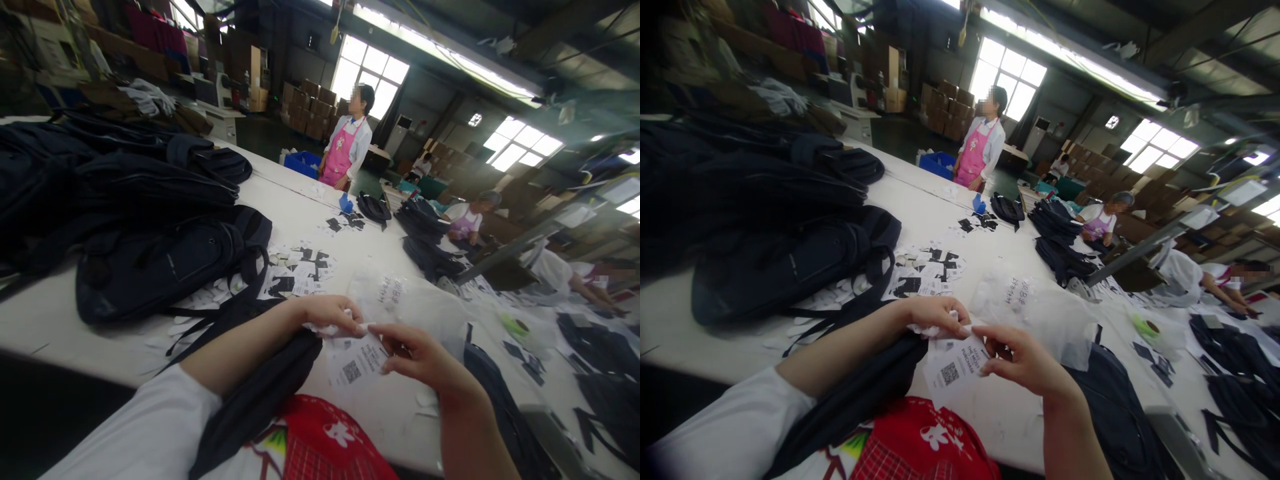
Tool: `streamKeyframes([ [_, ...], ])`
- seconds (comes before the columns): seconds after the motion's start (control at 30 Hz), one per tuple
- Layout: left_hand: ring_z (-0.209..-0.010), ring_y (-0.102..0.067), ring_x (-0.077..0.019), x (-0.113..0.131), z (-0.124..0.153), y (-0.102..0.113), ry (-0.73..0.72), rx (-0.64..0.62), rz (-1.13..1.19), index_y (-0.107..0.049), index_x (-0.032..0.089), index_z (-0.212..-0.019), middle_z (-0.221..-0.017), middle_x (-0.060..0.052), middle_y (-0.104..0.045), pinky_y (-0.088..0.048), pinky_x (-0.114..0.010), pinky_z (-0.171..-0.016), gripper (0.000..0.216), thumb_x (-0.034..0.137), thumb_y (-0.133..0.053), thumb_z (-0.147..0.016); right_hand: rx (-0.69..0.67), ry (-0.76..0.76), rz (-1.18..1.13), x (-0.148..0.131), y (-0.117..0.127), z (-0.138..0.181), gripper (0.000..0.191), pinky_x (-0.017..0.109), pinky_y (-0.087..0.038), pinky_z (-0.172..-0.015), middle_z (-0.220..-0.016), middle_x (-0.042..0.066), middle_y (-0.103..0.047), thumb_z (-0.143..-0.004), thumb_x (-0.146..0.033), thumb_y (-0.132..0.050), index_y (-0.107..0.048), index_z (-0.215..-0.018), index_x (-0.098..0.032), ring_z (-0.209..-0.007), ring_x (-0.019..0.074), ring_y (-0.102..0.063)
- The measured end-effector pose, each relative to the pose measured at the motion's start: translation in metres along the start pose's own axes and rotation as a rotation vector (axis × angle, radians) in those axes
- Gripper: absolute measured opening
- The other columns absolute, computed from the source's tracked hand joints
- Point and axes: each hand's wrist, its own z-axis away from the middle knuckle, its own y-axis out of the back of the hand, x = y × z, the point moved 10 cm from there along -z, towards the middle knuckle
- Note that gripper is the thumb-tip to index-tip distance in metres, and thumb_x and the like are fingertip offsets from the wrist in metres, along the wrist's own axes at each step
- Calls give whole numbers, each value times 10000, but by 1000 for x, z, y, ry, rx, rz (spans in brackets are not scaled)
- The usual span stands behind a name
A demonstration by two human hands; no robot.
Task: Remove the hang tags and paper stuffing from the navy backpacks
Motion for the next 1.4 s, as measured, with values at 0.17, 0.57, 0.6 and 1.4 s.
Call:
streamKeyframes([
  [0.17, -512, -480, -89, -6, -3, -8, 43, -26, 30, -661, 160, -747, -595, 46, -558, -366, -210, -489, 345, 468, -771, -636, 10, -57, -29, 0, -5, -2, 347, 202, -419, -535, -719, -26, -571, -669, -225, -794, -697, -1002, -225, -614, 105, -477],
  [0.57, -423, -434, -96, -10, -6, -9, 78, 3, 118, -653, 168, -736, -531, 46, -538, -326, -227, -419, 209, 351, -708, -652, 589, 164, -12, -5, 42, 29, 63, 265, -418, -555, -699, 12, -567, -728, -208, -739, -683, -723, -235, -654, 158, -511],
  [0.6, -415, -447, -102, -14, -7, -7, 100, 21, 156, -670, 164, -765, -538, 36, -562, -336, -229, -414, 223, 352, -703, -649, 558, 171, 66, -10, 35, 30, 71, 268, -421, -547, -712, 18, -579, -727, -185, -736, -712, -755, -246, -645, 158, -513],
  [1.4, -410, -460, -87, -26, -10, -22, 52, -156, 251, -671, 169, -894, -555, 39, -564, -361, -193, -356, 306, 409, -732, -713, 246, 181, -175, -3, 15, 28, 90, 279, -472, -591, -735, 31, -624, -779, -172, -702, -738, -758, -251, -674, 162, -582],
])
